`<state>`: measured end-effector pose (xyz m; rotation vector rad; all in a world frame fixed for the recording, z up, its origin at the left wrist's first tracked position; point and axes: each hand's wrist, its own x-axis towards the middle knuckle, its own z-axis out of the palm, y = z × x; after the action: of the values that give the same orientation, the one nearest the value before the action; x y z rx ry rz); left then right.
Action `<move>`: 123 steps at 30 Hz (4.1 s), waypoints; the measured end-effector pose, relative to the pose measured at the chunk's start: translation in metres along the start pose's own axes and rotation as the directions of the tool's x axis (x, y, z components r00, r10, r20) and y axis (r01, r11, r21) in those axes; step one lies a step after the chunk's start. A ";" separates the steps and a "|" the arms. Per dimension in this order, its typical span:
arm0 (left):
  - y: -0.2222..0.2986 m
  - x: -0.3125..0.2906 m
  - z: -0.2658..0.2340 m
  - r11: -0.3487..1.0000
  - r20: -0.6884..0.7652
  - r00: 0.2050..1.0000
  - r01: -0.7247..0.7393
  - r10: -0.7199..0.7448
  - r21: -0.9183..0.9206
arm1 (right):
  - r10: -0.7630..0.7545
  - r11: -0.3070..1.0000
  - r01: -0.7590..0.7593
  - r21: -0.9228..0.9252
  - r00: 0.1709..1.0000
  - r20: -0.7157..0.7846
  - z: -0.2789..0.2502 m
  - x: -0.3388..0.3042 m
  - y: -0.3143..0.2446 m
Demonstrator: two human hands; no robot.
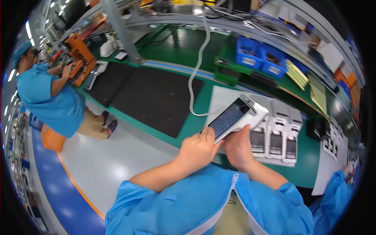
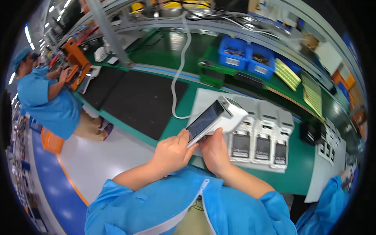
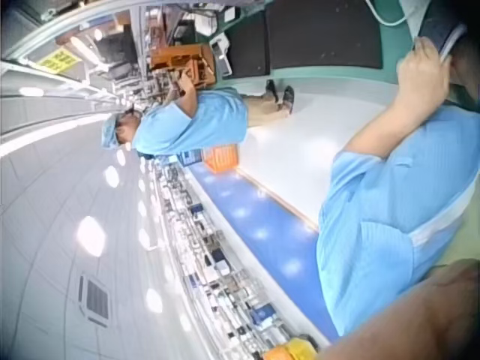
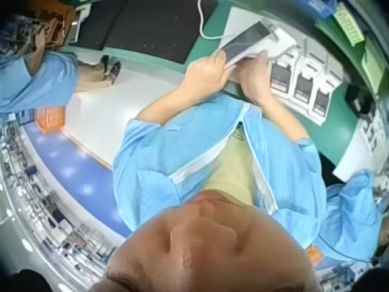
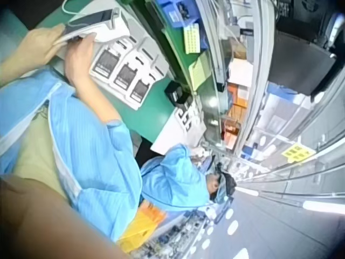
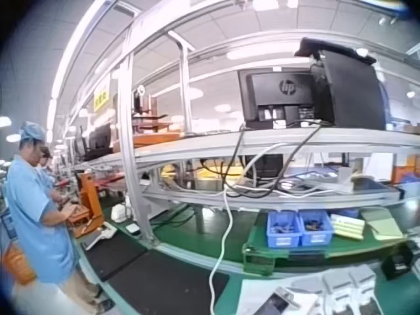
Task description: The person assembles, checks, and tests handheld electronic terminals and lithium batteries on a factory production line by hand. The person connects components and charging cables to the terminals and batteries.
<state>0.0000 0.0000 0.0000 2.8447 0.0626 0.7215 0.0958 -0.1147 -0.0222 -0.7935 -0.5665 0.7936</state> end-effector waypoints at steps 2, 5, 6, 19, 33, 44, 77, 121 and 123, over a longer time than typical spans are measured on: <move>-0.001 0.006 0.002 1.000 0.027 1.000 -0.010 0.009 0.023 | -0.067 0.994 0.081 0.072 0.982 -0.179 0.005 0.010 0.001; 0.072 0.009 0.023 0.979 -0.063 0.984 -0.173 0.167 -0.109 | -0.016 1.000 0.015 -0.005 0.943 -0.332 -0.037 -0.043 -0.043; 0.068 0.016 0.018 0.959 -0.023 0.972 -0.234 0.233 -0.157 | -0.060 0.998 0.049 -0.045 0.949 -0.310 -0.047 -0.040 -0.042; -0.018 0.070 0.049 0.883 0.068 0.942 0.333 -0.329 -0.331 | 0.163 0.841 -0.126 0.527 0.986 -0.023 -0.081 -0.046 -0.073; 0.052 0.096 -0.011 0.146 0.510 0.860 0.505 0.000 -0.851 | 0.218 0.723 -0.252 0.644 0.967 0.133 -0.077 -0.053 -0.080; 0.054 0.096 -0.025 0.485 0.639 0.768 0.549 0.029 -0.681 | 0.204 0.799 -0.268 0.539 0.963 0.176 -0.083 -0.056 -0.069; 0.048 0.089 -0.003 0.420 0.613 0.790 0.566 -0.028 -0.710 | 0.318 0.822 -0.343 0.454 0.939 0.133 -0.082 -0.056 -0.071; 0.003 0.061 0.009 0.289 0.502 0.862 0.499 -0.070 -0.817 | 0.417 0.739 -0.451 0.501 0.890 0.185 -0.068 -0.040 -0.059; -0.021 0.057 0.010 0.434 0.357 0.881 0.465 -0.310 -0.771 | 0.414 0.778 -0.405 0.480 0.906 0.092 -0.061 -0.035 -0.064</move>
<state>0.0553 0.0235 0.0135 1.7985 0.2630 0.2644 0.1446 -0.1957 -0.0119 -0.4470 -0.1475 1.2739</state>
